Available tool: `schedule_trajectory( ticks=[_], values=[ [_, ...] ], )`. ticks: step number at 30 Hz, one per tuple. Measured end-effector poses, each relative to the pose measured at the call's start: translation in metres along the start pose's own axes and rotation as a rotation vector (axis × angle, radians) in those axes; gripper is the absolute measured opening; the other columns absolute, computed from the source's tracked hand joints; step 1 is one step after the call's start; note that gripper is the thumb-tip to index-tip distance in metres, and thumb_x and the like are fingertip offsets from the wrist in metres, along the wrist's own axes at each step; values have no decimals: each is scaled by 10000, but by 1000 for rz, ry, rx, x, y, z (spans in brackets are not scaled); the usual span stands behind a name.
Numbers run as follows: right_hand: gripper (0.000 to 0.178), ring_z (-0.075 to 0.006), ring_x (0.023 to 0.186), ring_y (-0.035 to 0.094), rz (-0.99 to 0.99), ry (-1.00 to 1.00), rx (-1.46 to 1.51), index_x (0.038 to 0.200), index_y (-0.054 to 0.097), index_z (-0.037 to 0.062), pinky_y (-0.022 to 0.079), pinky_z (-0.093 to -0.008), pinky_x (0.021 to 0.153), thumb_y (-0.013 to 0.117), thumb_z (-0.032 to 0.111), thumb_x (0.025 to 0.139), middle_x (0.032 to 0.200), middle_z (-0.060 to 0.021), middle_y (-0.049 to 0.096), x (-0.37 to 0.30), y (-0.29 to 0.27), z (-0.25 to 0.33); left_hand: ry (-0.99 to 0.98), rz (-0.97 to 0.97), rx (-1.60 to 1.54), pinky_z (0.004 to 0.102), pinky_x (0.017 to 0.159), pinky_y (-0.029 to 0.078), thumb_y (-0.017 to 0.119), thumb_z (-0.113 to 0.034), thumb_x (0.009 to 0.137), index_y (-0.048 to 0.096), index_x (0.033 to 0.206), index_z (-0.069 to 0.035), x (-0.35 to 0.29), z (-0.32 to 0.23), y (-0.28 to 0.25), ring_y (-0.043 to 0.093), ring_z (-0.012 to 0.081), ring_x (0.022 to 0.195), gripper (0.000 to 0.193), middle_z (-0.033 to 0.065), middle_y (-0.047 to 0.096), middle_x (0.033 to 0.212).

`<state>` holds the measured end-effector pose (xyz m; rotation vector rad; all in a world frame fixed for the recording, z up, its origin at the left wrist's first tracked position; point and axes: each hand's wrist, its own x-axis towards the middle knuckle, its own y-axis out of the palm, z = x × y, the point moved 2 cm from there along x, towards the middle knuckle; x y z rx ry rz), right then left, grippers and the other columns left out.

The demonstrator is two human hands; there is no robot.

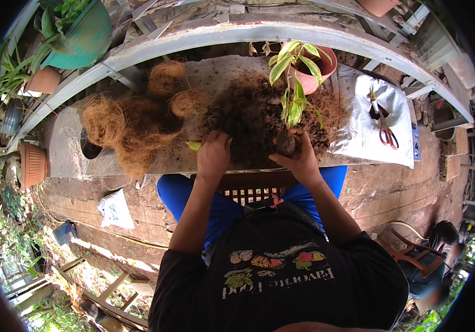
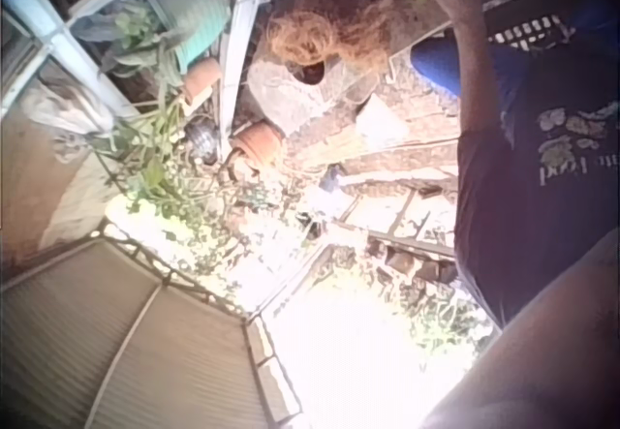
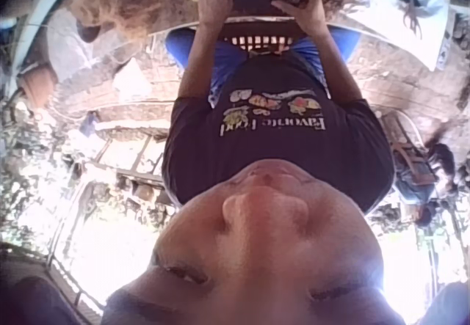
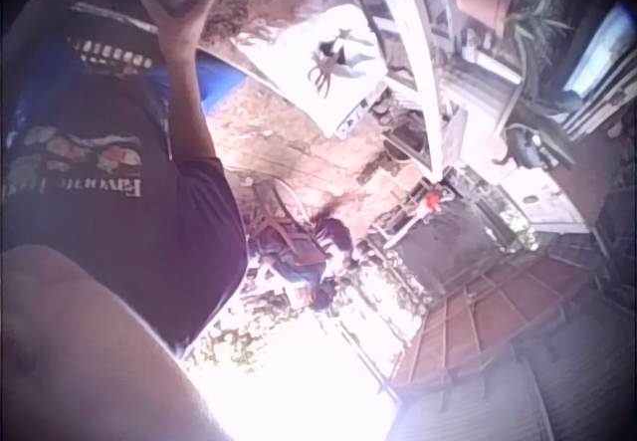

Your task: The person sits cross-legged and packs coconut coir around the roots of a small potted plant, shaping it into a ball by hand. They repeatedly add and compress the coir, rotating the plant to ensure even coverage.

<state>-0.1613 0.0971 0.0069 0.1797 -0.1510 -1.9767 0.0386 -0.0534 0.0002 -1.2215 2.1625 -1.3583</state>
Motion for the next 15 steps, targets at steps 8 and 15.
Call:
schedule_trajectory(
  ticks=[8,15],
  values=[
    [740,-158,1077,631,-24,50,-29,1348,367,38,587,-314,886,848,-29,791,1197,-138,609,-1,2,5,-78,69,-90,476,819,535,627,-168,974,694,1160,25,-9,-2,-21,659,433,957,276,239,677,1041],
    [785,-147,1039,624,-24,19,-96,1371,375,44,567,-312,885,883,25,772,1179,-120,604,-2,-3,-3,-108,-126,-245,459,780,538,604,-180,1013,688,1181,26,-10,-23,-49,678,410,918,279,224,689,1008]
  ],
)
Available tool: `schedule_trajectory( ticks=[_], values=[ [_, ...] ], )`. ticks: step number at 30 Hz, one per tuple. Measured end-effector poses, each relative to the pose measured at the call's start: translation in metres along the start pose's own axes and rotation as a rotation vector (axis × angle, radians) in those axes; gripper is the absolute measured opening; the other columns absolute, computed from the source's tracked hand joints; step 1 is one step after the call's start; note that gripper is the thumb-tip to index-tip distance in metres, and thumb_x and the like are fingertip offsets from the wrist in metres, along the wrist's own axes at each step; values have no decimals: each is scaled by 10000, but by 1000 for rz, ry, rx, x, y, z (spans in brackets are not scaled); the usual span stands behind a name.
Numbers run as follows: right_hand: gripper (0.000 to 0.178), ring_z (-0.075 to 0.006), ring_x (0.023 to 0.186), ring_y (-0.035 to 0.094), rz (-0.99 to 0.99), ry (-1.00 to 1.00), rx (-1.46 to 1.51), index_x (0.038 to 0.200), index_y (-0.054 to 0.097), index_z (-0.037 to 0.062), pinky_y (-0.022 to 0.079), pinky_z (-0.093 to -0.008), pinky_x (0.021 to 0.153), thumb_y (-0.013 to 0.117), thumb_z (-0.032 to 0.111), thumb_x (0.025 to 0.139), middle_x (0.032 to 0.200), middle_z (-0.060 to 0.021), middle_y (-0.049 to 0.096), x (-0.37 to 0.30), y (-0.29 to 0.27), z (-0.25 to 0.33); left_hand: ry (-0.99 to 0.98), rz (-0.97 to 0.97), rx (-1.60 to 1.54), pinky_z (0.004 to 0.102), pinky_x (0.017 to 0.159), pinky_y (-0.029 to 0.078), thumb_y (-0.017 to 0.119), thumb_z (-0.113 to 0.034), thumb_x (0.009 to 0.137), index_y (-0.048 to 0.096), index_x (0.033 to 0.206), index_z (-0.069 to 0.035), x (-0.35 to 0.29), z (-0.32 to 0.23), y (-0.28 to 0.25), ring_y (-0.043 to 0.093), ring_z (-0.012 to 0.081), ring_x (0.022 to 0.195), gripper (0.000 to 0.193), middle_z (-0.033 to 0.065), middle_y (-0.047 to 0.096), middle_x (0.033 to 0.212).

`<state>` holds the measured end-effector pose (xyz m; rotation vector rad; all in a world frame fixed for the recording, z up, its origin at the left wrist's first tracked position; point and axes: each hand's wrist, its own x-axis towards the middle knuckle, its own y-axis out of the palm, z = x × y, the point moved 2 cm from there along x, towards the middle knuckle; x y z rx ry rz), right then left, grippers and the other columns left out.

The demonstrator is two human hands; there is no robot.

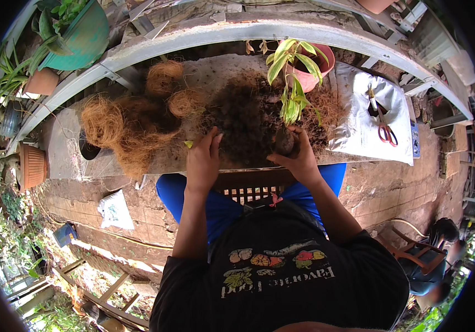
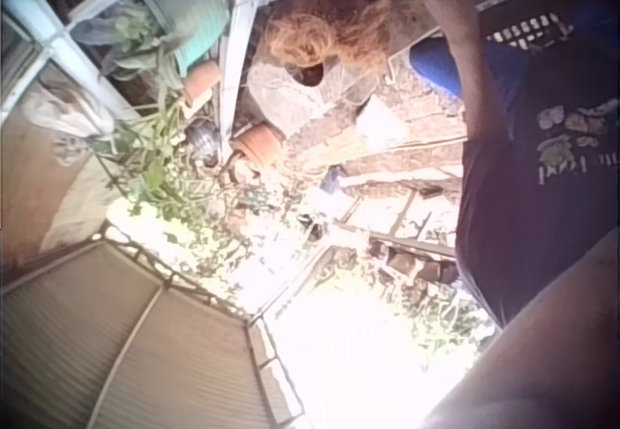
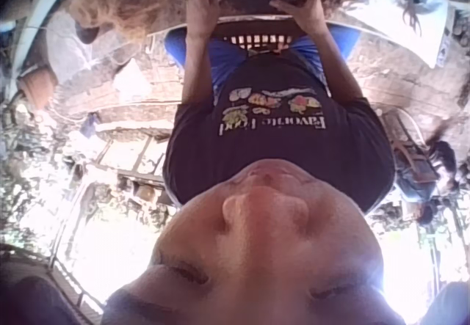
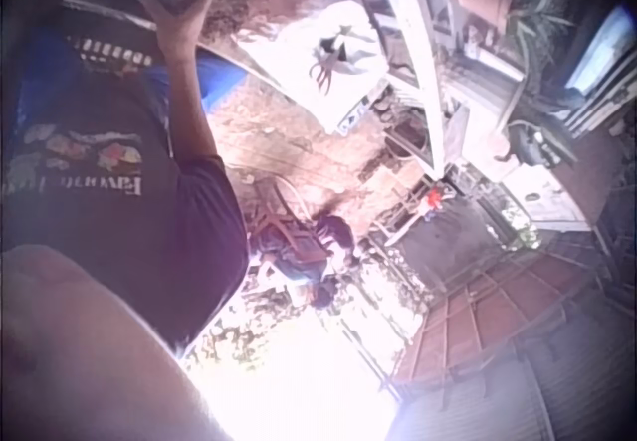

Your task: The person sits cross-legged and packs coconut coir around the roots of a small potted plant, shaping it into a ball by hand. They repeatedly add and compress the coir, rotating the plant to ensure even coverage.

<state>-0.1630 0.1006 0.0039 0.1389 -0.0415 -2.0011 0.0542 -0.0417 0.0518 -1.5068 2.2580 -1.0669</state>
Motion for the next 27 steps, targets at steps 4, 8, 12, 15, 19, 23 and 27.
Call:
schedule_trajectory(
  ticks=[4,8,12,15,19,23,27],
  values=[
    [801,-147,1035,621,-1,0,-1,1375,384,38,552,-316,897,899,59,762,1183,-114,599,1,2,-3,100,50,-188,383,736,546,662,-95,969,704,1169,21,-1,-6,5,701,329,864,236,189,702,977],
    [762,-174,1128,614,40,-1,-63,1389,351,54,558,-330,955,799,-112,795,1254,-139,592,2,4,-3,54,226,-338,299,654,545,735,-66,912,738,1074,26,-5,-15,7,704,194,749,186,138,722,900],
    [762,-175,1166,592,49,16,5,1387,348,45,553,-333,961,797,-116,793,1263,-146,579,2,6,1,-91,237,-585,250,591,525,708,-39,940,750,1010,27,-11,-3,24,654,88,659,106,52,692,770],
    [765,-177,1169,590,56,10,8,1390,342,42,554,-333,960,792,-125,793,1269,-151,571,1,6,-1,-190,205,-692,257,549,519,688,-84,972,746,1006,43,-14,12,36,635,106,599,144,32,657,708],
    [765,-181,1164,594,57,17,7,1399,333,45,556,-334,957,779,-132,803,1272,-155,566,1,7,1,-345,202,-852,264,599,523,623,-179,1031,726,1093,38,-7,28,45,635,104,655,248,37,658,753],
    [739,-187,1150,607,63,8,13,1408,319,45,562,-337,946,749,-131,833,1282,-160,561,2,6,-4,-571,168,-1156,265,720,525,566,-212,1064,643,1266,43,-1,40,55,621,105,818,334,55,660,921],
    [722,-190,1130,621,61,50,13,1420,309,43,564,-335,942,726,-126,855,1287,-163,559,2,5,-2,-498,251,-1115,257,817,524,546,-175,1069,570,1362,50,-2,18,52,611,114,944,370,62,643,1050]
  ],
)
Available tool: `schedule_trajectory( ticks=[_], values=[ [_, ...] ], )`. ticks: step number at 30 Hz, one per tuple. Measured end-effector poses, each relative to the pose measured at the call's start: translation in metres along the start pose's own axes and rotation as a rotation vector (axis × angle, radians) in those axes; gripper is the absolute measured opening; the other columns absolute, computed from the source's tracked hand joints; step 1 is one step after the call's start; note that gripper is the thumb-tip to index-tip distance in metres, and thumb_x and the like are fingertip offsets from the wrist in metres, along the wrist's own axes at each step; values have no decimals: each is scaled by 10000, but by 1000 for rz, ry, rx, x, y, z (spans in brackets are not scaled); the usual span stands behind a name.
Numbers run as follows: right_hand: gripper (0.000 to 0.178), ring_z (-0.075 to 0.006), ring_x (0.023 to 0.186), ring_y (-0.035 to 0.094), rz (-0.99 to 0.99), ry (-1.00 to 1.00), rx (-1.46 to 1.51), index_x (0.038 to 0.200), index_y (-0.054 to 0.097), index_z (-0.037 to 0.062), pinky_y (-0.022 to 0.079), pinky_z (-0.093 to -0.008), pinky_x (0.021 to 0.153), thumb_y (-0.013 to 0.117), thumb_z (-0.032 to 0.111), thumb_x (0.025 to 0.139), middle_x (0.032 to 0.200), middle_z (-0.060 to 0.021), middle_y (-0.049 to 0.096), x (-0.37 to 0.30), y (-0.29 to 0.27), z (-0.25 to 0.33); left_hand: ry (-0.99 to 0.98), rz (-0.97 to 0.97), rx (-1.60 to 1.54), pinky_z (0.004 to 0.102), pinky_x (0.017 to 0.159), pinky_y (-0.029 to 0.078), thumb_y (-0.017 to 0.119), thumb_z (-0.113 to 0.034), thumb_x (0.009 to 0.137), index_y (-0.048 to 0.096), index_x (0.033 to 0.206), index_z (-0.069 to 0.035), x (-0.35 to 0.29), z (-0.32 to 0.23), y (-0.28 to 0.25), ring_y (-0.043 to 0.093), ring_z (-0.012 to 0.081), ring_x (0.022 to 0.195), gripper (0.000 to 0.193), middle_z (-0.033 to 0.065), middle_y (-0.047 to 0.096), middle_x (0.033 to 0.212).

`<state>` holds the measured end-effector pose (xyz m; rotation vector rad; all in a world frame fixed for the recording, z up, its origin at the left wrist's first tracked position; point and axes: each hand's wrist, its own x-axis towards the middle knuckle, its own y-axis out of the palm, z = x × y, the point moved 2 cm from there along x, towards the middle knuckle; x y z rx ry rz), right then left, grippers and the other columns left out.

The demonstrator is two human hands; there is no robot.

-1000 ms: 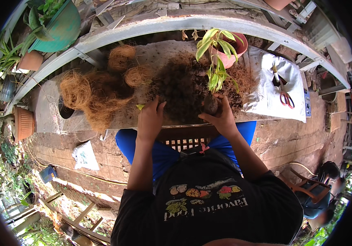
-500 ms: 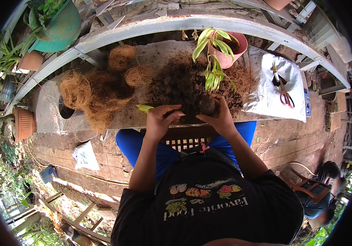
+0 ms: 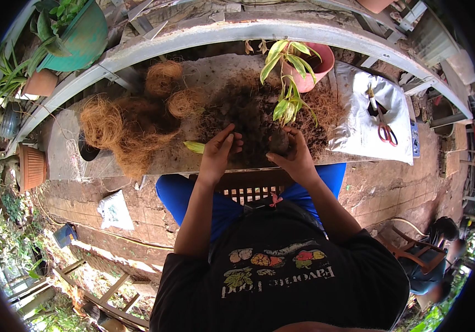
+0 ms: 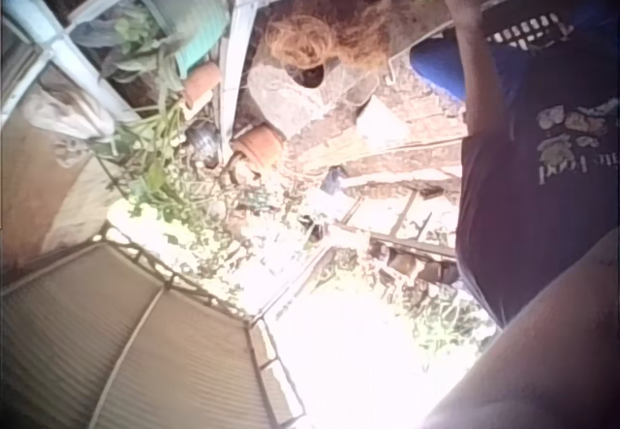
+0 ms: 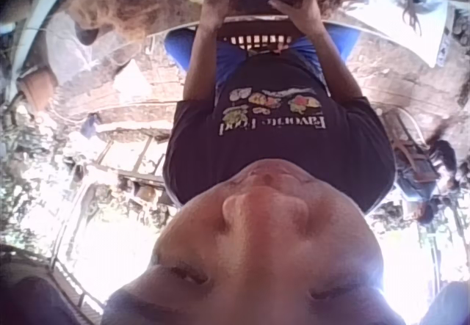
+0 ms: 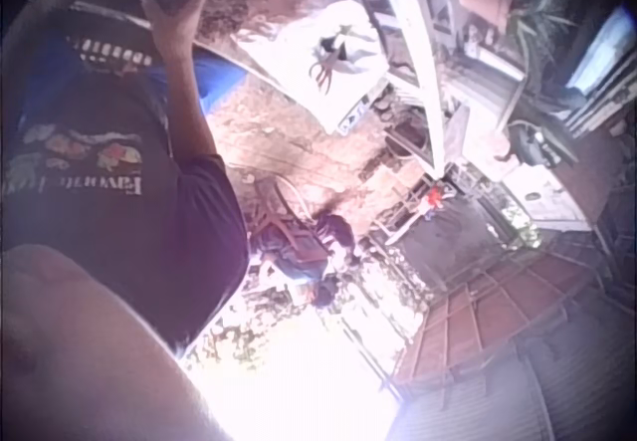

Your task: The person sits cross-legged and packs coconut coir around the roots of a small potted plant, shaping it into a ball by hand. They repeatedly add and compress the coir, rotating the plant to ensure even coverage.

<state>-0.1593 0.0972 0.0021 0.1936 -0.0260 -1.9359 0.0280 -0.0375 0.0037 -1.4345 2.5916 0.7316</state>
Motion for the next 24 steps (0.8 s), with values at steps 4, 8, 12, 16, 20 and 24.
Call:
schedule_trajectory(
  ticks=[4,8,12,16,20,24],
  values=[
    [739,-138,1068,630,-28,-27,75,1405,342,34,567,-273,869,813,-4,837,1200,-129,575,0,3,-3,80,90,79,273,804,559,553,-153,1063,608,1313,42,0,3,-4,652,127,896,322,58,670,989],
    [723,-185,1140,625,3,-7,-17,1424,314,38,555,-320,952,726,-125,853,1291,-168,569,-1,3,1,140,63,138,276,755,579,572,-166,1057,662,1204,37,-7,7,-2,673,133,833,266,59,693,936],
    [732,-177,1147,622,-4,-4,8,1427,316,36,550,-308,952,734,-122,847,1290,-164,573,-2,5,4,77,-44,34,273,753,572,581,-190,1055,666,1174,14,-11,7,15,678,120,839,251,72,725,980],
    [729,-171,1151,619,-6,8,-83,1421,320,29,546,-300,952,738,-122,844,1293,-159,573,-2,4,2,-12,-107,-131,248,775,532,583,-236,1058,644,1236,-25,-9,8,20,630,76,832,283,79,737,1061],
    [724,-167,1149,616,-9,24,-49,1417,326,30,542,-299,958,740,-122,843,1287,-152,570,-2,6,6,-1,-145,-190,224,775,494,579,-262,1061,623,1293,-39,-5,19,7,568,46,827,325,72,730,1118],
    [725,-164,1151,610,-12,-28,3,1417,328,33,540,-301,964,743,-120,842,1279,-145,566,-2,3,0,-60,-107,-244,218,794,499,595,-229,1052,589,1362,-24,-6,15,4,582,44,867,371,77,720,1173]
  ],
)
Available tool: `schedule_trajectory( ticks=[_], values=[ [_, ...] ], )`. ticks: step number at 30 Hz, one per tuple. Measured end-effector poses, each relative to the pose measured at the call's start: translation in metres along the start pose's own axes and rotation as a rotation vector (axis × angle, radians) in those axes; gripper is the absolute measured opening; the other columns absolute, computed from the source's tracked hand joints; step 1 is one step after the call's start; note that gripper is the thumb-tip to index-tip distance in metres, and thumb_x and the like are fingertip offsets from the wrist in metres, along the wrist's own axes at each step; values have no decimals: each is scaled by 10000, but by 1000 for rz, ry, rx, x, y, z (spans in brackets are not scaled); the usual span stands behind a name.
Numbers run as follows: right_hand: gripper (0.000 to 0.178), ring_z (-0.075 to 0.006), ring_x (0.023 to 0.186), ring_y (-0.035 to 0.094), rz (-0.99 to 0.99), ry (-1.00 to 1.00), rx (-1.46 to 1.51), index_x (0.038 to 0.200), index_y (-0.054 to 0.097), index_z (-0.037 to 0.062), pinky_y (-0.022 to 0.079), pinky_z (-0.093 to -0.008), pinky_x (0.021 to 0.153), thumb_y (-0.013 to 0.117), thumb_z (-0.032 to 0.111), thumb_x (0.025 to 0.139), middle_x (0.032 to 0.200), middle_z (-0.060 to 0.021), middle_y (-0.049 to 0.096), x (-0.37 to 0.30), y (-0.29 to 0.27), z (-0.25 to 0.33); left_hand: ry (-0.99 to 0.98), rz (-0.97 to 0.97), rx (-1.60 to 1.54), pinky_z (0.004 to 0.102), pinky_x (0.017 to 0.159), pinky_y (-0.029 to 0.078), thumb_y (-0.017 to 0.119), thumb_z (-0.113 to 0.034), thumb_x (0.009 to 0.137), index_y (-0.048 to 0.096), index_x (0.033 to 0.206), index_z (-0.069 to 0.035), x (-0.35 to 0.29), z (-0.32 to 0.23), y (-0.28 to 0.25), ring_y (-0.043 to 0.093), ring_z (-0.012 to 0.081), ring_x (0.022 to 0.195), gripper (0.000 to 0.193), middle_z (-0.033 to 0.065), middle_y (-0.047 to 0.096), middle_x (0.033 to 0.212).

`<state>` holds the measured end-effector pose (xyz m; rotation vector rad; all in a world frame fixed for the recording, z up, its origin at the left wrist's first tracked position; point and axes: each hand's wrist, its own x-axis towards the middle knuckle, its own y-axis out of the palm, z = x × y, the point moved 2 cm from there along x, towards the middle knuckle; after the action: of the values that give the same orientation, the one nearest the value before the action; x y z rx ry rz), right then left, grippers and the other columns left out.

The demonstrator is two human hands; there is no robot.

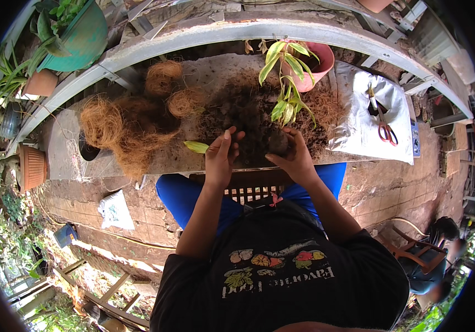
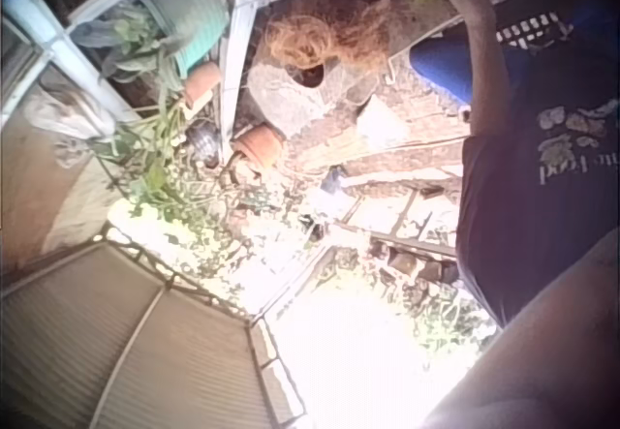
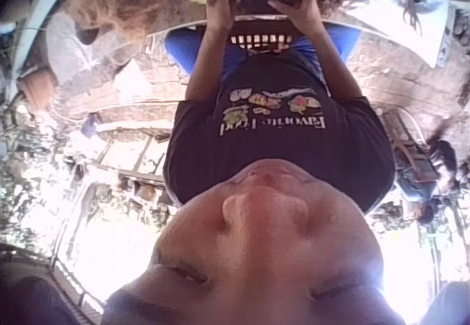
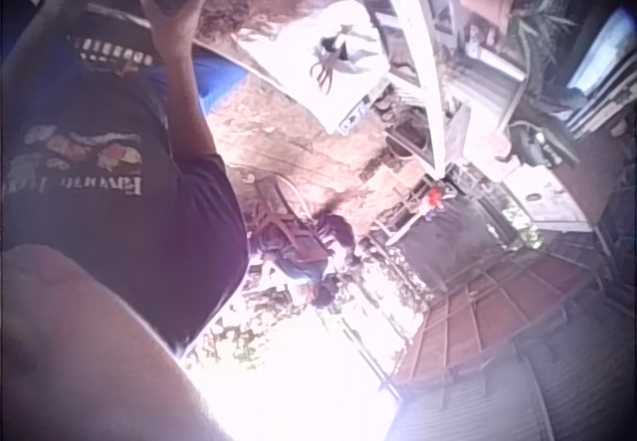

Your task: The person sits cross-legged and packs coconut coir around the roots of a small potted plant, shaping it into a ball by hand. They repeatedly add and compress the coir, rotating the plant to ensure even coverage.

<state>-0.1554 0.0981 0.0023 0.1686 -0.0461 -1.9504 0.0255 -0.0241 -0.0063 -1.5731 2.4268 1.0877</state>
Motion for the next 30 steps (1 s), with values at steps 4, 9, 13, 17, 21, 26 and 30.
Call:
schedule_trajectory(
  ticks=[4,9,13,17,21,26,30],
  values=[
    [727,-163,1156,602,-6,36,44,1419,327,32,532,-304,978,744,-119,842,1276,-141,563,-1,1,2,6,38,50,215,815,515,600,-213,1047,569,1384,-3,-4,-2,6,616,56,894,398,83,718,1191],
    [732,-163,1160,600,7,23,5,1425,327,30,529,-301,980,745,-115,842,1277,-143,564,-1,3,5,54,114,173,224,762,533,589,-252,1054,599,1346,-13,-4,3,1,630,59,832,378,75,733,1158],
    [734,-162,1165,599,9,4,7,1426,328,29,532,-296,971,748,-111,841,1280,-145,564,-1,2,3,-17,63,239,209,684,501,592,-289,1053,640,1304,-47,-7,3,4,600,43,776,351,39,733,1039],
    [739,-165,1174,595,17,26,-29,1427,325,30,532,-303,978,751,-109,839,1282,-146,564,0,2,5,-37,55,284,193,643,458,582,-313,1058,663,1282,-62,-9,3,1,551,24,732,346,1,705,921],
    [751,-167,1176,597,16,46,-21,1432,320,37,533,-307,985,759,-100,838,1281,-144,565,1,2,2,-57,28,216,191,643,447,575,-305,1062,685,1257,-55,-10,2,5,508,18,699,336,5,720,934],
    [756,-169,1182,595,11,67,-27,1437,322,46,532,-310,991,767,-83,839,1282,-139,566,0,3,4,129,36,405,199,721,486,624,-195,1031,686,1254,-28,-19,-9,24,639,54,878,286,68,741,1125],
    [764,-173,1193,591,50,72,-47,1449,320,49,539,-316,981,775,-55,844,1307,-147,558,-2,7,10,420,114,509,260,778,547,710,-57,949,696,1223,6,-28,-5,32,681,107,1042,281,99,722,1215]
  ],
)
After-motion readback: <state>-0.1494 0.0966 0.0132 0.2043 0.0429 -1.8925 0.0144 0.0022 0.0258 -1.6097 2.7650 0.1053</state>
